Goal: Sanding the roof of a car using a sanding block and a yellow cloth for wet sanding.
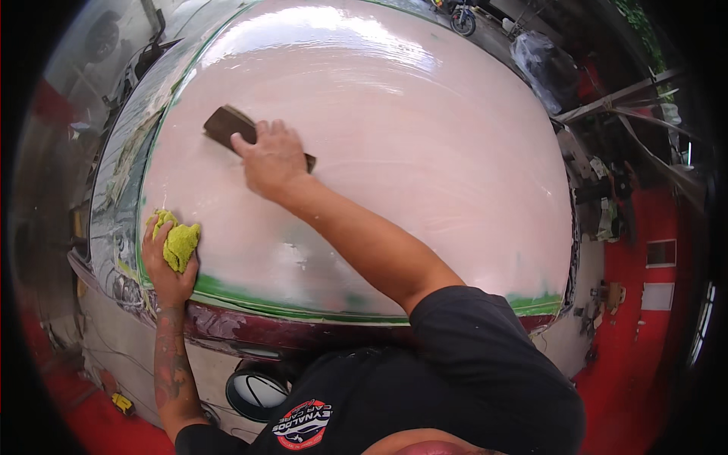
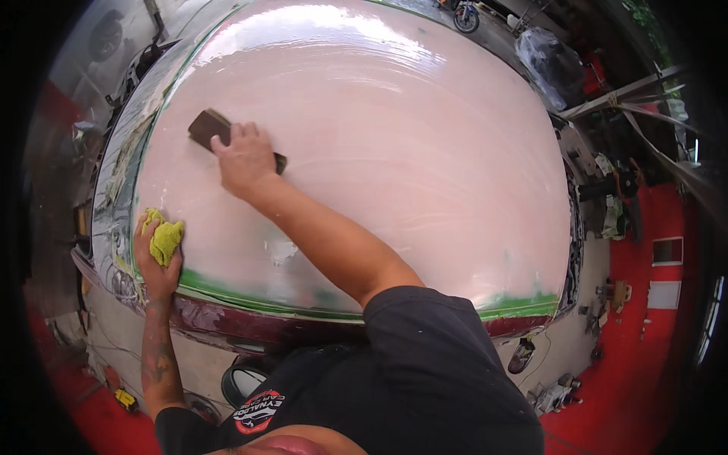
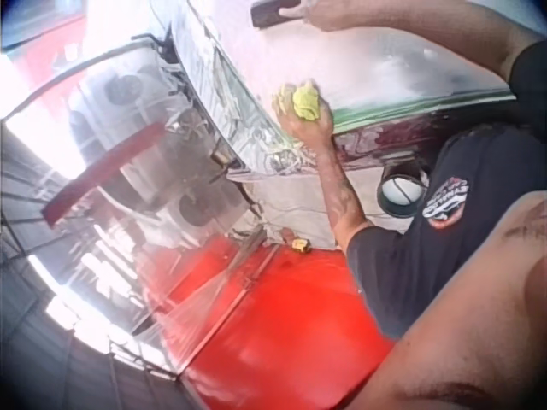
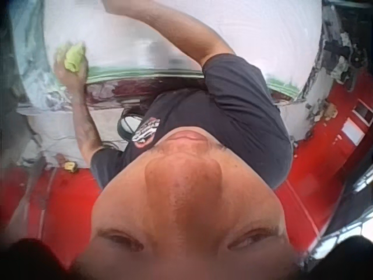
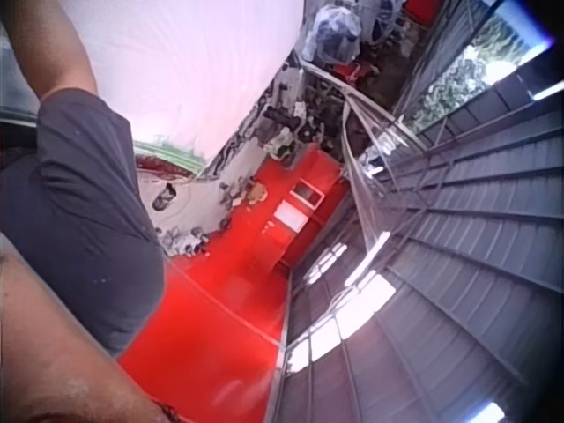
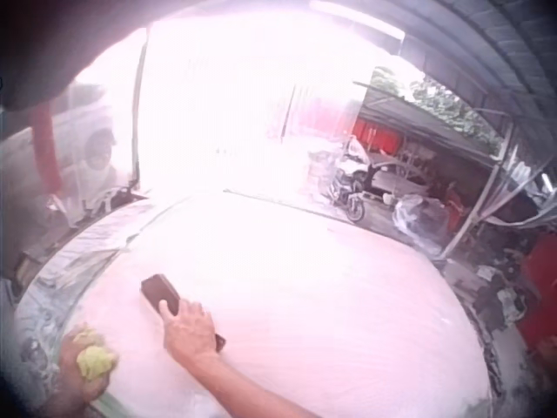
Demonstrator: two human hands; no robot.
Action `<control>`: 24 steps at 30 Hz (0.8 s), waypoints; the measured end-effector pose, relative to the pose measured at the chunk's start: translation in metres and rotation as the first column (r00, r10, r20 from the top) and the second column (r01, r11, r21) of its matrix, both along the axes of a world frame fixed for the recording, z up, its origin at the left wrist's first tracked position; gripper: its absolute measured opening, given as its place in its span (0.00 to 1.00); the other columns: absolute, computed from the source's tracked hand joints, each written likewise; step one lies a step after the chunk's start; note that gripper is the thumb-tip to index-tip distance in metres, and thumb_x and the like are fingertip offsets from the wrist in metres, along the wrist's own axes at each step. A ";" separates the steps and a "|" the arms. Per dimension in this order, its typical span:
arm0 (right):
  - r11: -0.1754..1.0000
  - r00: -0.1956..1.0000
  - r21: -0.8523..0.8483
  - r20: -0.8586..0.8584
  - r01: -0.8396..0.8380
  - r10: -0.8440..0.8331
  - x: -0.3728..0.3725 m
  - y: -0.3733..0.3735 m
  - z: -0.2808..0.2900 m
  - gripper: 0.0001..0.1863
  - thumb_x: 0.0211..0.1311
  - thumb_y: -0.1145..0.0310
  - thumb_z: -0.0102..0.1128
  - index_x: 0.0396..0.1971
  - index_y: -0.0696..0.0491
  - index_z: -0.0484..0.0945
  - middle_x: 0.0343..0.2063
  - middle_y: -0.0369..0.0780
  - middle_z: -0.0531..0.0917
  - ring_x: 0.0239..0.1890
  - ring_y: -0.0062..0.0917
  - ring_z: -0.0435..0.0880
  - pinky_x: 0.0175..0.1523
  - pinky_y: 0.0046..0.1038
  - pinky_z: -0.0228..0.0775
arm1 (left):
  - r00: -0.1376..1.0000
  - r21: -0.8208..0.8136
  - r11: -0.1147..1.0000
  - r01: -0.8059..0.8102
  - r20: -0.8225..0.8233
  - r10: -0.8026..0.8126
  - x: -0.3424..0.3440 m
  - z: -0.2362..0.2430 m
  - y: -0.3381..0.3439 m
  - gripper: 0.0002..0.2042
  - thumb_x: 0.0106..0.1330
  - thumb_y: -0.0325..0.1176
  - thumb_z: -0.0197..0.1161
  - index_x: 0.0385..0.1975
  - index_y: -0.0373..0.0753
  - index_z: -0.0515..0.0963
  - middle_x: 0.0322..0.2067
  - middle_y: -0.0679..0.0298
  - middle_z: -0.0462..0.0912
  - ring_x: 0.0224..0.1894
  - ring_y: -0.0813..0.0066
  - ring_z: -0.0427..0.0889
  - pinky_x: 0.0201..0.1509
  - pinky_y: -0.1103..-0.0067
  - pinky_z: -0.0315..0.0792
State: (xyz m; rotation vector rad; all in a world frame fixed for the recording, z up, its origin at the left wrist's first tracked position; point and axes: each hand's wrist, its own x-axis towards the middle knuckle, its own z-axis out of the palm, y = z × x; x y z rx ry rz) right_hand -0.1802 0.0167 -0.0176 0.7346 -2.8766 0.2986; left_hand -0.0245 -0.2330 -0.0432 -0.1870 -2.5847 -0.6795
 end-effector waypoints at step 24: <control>0.913 0.904 -0.007 -0.139 0.408 -0.405 0.117 0.158 0.010 0.26 0.62 0.59 0.64 0.62 0.42 0.79 0.44 0.48 0.77 0.47 0.43 0.76 0.50 0.42 0.73 | 0.998 -0.046 0.997 -0.053 -0.022 0.052 0.010 -0.002 -0.009 0.32 0.50 0.33 0.71 0.60 0.44 0.74 0.64 0.52 0.72 0.67 0.47 0.70 0.68 0.58 0.62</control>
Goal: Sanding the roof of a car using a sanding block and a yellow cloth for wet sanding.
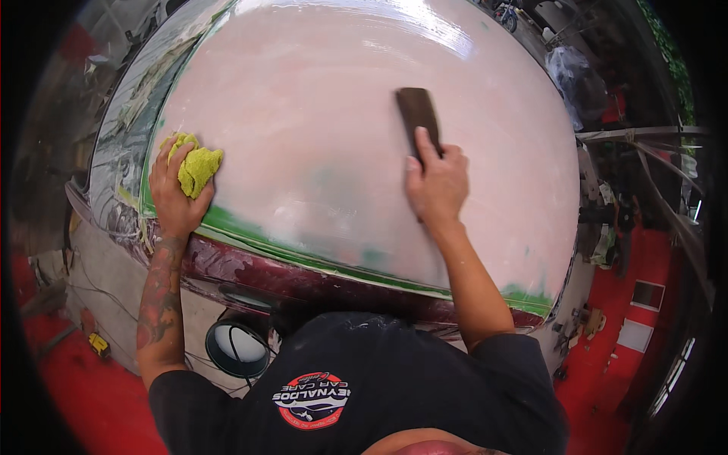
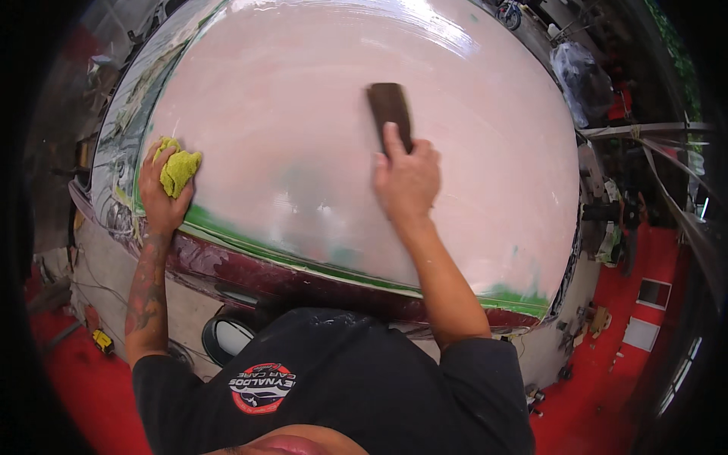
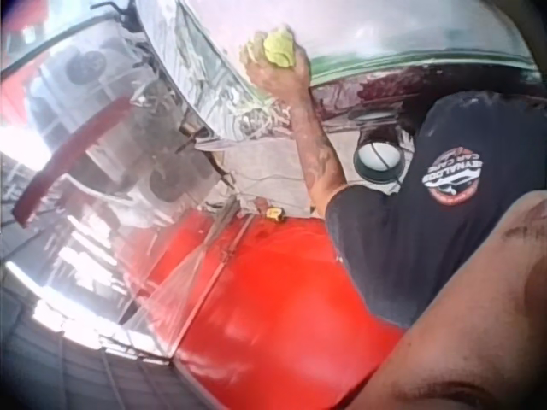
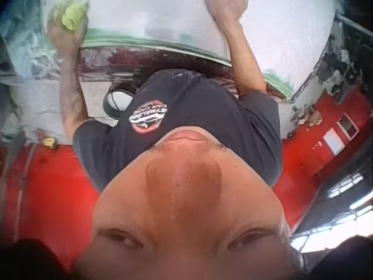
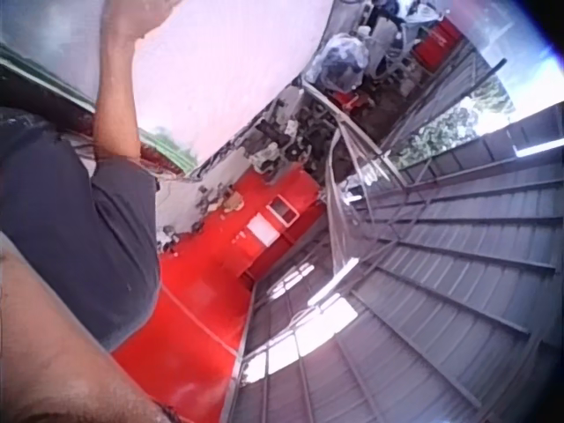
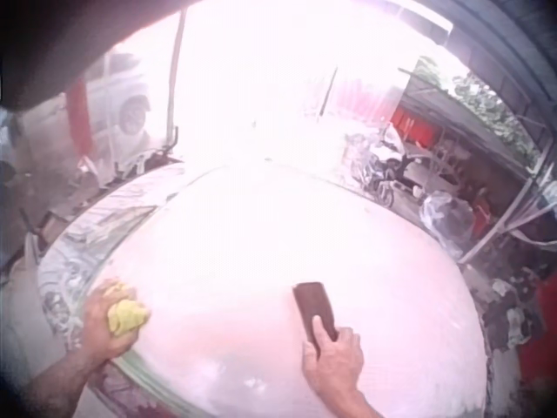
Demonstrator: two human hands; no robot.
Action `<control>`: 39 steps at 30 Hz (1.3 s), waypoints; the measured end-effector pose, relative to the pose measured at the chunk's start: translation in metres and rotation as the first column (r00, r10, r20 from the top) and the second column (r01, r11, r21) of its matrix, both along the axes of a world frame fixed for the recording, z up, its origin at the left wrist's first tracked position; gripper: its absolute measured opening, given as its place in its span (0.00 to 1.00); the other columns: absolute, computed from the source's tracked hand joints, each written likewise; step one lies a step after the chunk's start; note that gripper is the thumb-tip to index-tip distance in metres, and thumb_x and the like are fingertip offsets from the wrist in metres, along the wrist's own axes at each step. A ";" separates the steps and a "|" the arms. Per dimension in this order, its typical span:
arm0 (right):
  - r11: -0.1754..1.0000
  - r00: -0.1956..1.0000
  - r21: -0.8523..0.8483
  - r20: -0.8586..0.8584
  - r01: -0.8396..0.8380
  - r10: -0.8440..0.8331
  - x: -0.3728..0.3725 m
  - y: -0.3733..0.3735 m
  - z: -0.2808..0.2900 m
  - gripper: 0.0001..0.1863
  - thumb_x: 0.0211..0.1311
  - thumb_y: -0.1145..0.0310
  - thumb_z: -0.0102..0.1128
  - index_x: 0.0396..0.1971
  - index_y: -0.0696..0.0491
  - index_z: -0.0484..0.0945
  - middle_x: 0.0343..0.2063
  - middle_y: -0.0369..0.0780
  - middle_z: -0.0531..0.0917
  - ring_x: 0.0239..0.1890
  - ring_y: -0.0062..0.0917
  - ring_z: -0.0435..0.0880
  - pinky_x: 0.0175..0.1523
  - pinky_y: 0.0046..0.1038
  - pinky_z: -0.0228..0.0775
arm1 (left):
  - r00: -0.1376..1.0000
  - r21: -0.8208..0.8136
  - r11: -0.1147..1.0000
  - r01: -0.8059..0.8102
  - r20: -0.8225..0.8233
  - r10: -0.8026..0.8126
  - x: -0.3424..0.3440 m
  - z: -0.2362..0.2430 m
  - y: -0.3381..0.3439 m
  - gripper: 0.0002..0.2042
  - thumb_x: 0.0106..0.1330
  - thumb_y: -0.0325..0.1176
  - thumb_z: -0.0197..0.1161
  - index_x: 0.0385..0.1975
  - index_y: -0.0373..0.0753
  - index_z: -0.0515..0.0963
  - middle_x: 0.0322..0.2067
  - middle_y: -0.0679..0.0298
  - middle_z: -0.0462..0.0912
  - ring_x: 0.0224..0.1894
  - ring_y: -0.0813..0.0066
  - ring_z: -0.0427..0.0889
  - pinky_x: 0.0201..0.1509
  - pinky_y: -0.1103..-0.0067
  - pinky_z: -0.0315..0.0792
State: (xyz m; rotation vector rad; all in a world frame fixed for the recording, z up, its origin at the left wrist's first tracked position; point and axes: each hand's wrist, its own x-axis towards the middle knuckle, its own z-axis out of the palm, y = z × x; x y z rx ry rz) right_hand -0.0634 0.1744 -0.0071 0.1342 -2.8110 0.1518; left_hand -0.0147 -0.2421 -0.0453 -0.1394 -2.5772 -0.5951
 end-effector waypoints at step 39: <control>0.658 0.640 0.182 0.150 0.731 -0.753 0.120 0.283 -0.004 0.28 0.70 0.48 0.54 0.68 0.35 0.71 0.55 0.45 0.79 0.54 0.47 0.78 0.57 0.47 0.76 | 0.987 0.070 0.985 0.157 -0.030 -0.155 -0.008 -0.008 -0.005 0.26 0.61 0.26 0.66 0.61 0.30 0.72 0.62 0.41 0.72 0.65 0.42 0.70 0.71 0.58 0.61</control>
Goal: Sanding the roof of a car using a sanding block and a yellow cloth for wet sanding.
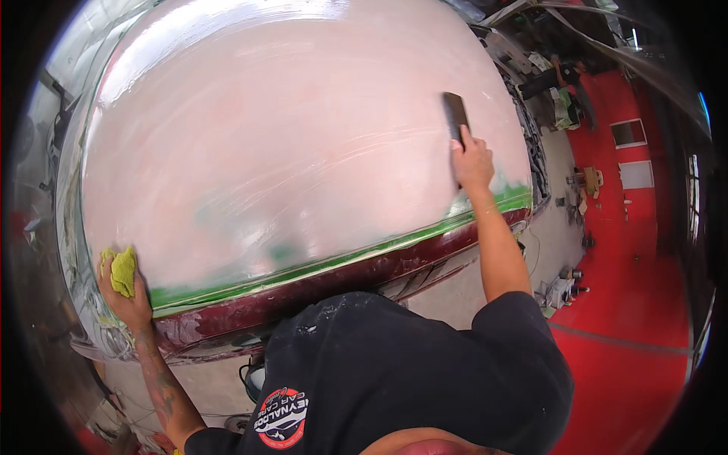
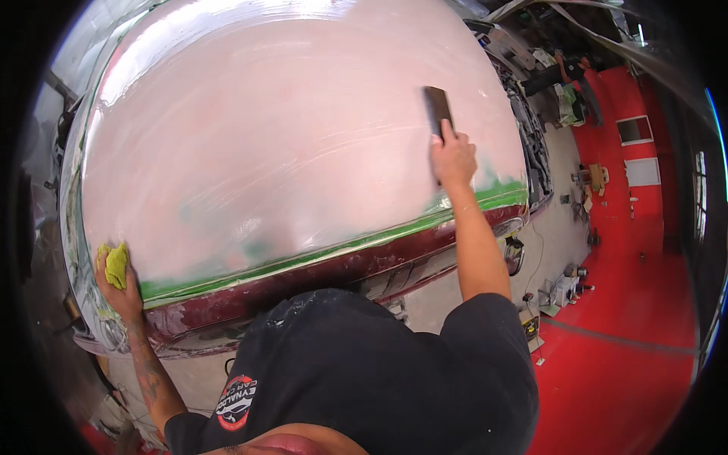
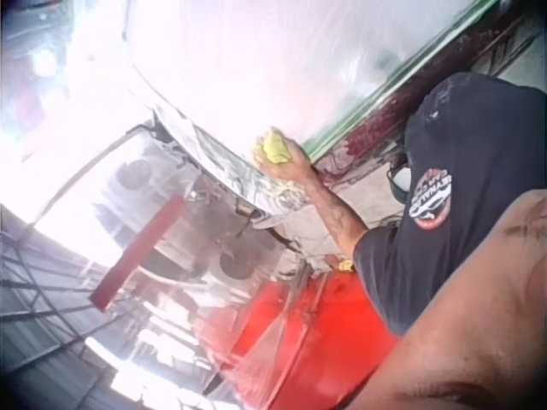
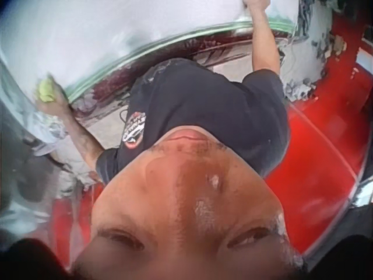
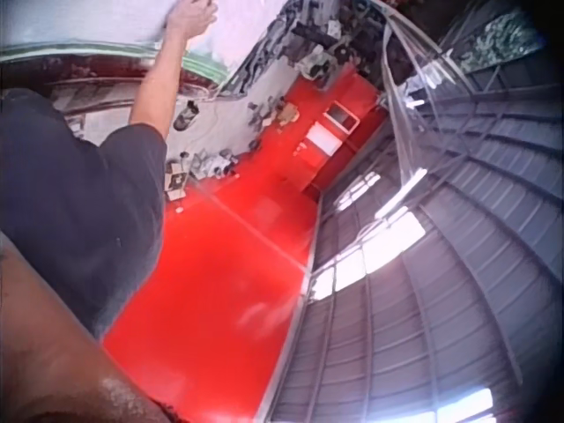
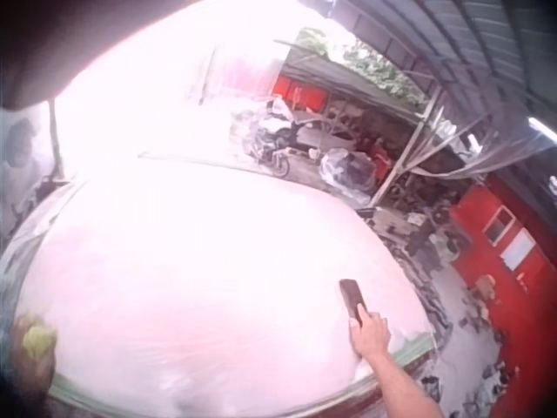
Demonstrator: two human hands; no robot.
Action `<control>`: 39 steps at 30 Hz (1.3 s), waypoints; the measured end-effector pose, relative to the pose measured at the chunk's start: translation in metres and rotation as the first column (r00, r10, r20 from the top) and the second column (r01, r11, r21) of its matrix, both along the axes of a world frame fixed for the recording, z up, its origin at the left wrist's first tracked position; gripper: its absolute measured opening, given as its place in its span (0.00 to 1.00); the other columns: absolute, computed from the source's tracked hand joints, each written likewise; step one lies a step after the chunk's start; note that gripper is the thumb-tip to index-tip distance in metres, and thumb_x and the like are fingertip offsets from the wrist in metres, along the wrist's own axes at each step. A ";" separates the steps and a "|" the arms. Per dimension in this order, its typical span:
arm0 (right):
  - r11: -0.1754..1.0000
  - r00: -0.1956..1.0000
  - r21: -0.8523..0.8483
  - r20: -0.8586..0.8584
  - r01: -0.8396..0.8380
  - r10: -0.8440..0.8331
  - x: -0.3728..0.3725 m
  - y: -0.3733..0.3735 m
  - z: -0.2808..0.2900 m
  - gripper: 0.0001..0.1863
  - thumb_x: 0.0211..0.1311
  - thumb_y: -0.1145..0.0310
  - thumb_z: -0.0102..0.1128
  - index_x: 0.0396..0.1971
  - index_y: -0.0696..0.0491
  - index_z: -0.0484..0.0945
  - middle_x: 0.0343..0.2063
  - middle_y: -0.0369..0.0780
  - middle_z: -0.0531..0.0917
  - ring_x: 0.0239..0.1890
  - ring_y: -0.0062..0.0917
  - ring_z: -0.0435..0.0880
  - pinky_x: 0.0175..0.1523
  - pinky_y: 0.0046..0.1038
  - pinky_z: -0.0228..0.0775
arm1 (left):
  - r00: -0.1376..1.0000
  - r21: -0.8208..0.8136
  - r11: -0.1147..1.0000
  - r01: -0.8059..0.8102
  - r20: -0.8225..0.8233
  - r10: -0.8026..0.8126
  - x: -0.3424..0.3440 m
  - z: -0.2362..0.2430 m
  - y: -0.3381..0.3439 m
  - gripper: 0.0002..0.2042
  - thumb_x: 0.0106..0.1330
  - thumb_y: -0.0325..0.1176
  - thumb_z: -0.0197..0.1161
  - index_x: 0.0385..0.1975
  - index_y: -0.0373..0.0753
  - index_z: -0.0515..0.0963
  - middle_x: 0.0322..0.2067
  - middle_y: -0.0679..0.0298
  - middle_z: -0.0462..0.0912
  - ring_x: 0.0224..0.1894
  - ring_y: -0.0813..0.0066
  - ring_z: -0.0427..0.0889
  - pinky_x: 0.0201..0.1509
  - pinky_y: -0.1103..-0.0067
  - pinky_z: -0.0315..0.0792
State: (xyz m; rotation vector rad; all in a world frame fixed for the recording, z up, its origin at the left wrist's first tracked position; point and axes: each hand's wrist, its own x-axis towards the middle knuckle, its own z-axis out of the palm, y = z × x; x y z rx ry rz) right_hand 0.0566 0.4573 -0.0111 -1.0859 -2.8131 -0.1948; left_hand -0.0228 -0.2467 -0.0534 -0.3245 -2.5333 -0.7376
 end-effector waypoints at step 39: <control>0.460 0.485 -0.173 -0.153 -0.871 0.861 -0.300 -0.268 -0.005 0.23 0.71 0.53 0.54 0.63 0.38 0.76 0.53 0.47 0.79 0.58 0.43 0.73 0.60 0.45 0.67 | 0.996 0.045 0.999 0.008 0.085 -0.012 -0.002 -0.007 -0.002 0.27 0.61 0.24 0.58 0.63 0.26 0.68 0.65 0.42 0.67 0.69 0.45 0.66 0.74 0.60 0.56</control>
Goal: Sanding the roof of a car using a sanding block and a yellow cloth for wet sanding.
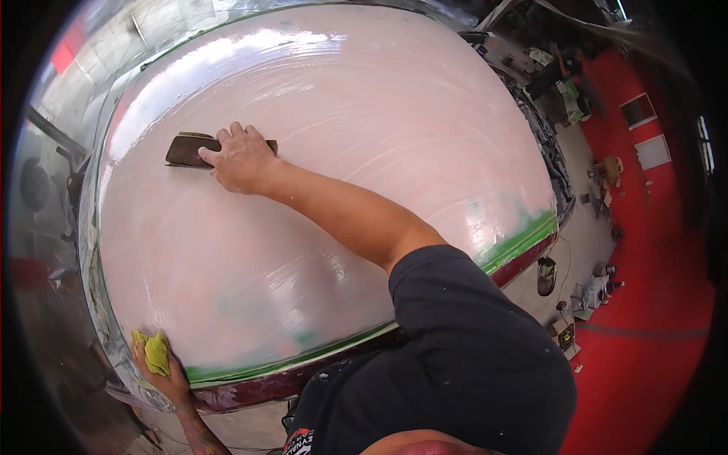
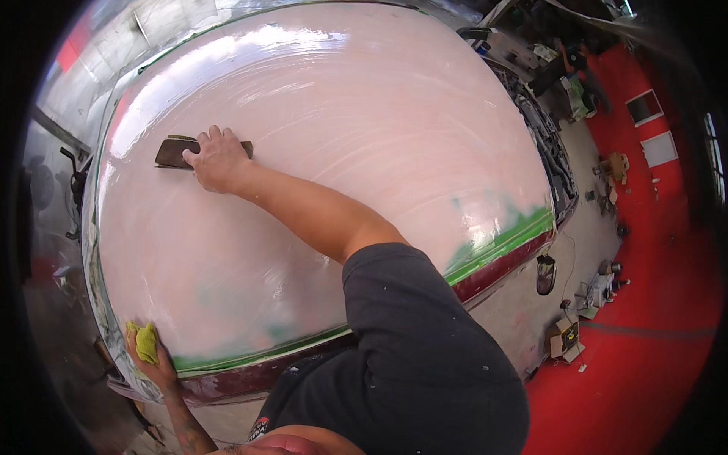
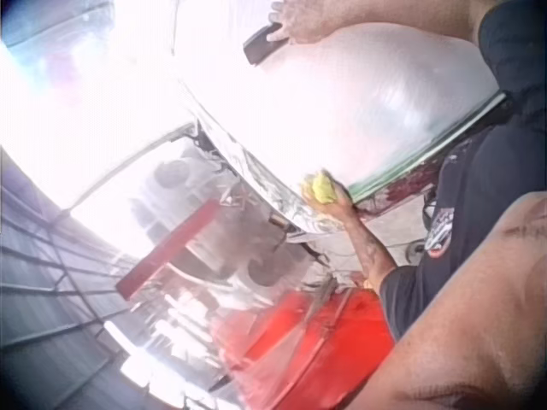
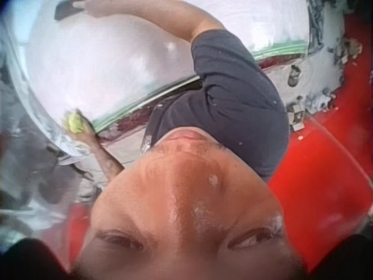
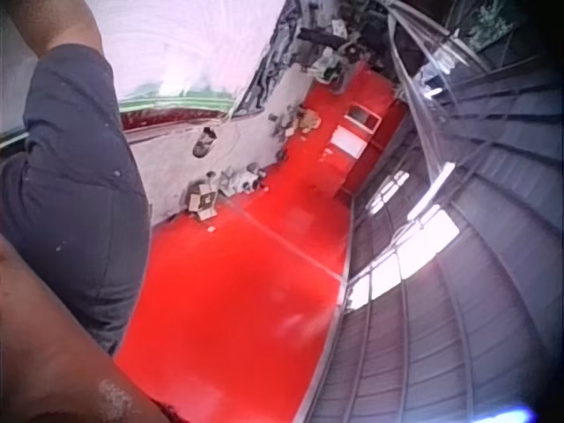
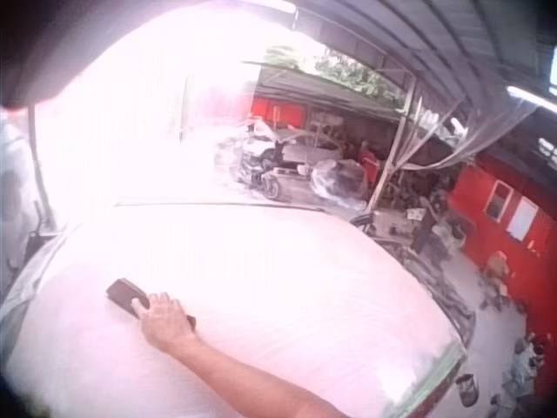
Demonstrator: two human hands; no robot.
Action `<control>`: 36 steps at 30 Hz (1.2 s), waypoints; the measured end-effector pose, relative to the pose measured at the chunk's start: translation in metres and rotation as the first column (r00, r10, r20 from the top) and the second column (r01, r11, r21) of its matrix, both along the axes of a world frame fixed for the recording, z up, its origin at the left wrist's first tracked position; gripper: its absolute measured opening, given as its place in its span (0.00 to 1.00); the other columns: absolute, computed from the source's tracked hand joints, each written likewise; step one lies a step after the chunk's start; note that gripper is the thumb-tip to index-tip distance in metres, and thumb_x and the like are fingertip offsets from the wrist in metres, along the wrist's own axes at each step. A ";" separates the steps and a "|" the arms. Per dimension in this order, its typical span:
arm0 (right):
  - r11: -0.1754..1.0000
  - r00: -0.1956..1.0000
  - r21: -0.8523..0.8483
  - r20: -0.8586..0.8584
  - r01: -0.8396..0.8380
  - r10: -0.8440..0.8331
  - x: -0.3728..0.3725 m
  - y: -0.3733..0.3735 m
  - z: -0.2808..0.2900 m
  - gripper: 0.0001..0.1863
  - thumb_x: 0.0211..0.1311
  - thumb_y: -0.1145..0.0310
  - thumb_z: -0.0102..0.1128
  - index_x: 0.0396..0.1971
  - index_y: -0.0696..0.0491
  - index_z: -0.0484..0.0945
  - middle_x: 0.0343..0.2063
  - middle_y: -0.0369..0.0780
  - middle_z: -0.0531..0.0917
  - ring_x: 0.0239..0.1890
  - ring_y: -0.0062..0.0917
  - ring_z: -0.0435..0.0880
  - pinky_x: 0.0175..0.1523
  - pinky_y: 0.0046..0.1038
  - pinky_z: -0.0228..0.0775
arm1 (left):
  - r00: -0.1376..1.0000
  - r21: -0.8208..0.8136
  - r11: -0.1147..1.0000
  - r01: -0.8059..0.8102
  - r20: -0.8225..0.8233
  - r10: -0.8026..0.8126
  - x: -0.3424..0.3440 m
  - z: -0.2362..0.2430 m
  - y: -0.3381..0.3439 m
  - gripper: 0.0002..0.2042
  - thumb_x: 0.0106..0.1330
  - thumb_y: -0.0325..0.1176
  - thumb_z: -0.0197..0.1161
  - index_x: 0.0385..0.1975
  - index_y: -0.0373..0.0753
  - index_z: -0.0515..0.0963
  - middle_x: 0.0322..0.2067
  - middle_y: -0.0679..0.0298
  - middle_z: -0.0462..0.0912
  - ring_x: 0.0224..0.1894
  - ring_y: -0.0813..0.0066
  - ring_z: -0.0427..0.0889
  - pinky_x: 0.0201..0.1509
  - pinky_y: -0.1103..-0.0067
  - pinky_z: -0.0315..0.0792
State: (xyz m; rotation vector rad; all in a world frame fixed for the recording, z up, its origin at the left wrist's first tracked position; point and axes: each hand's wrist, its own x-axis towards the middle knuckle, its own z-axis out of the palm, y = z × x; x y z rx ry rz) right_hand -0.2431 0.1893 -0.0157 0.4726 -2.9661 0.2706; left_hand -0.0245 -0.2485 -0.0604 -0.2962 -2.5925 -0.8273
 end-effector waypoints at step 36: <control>0.832 0.840 0.167 0.037 0.529 -0.542 -0.095 0.184 -0.002 0.23 0.75 0.55 0.46 0.64 0.44 0.72 0.63 0.49 0.75 0.66 0.51 0.72 0.67 0.50 0.67 | 0.996 0.059 0.995 -0.078 0.045 0.076 0.010 0.001 -0.002 0.30 0.56 0.28 0.59 0.63 0.31 0.68 0.68 0.41 0.64 0.70 0.40 0.64 0.74 0.54 0.55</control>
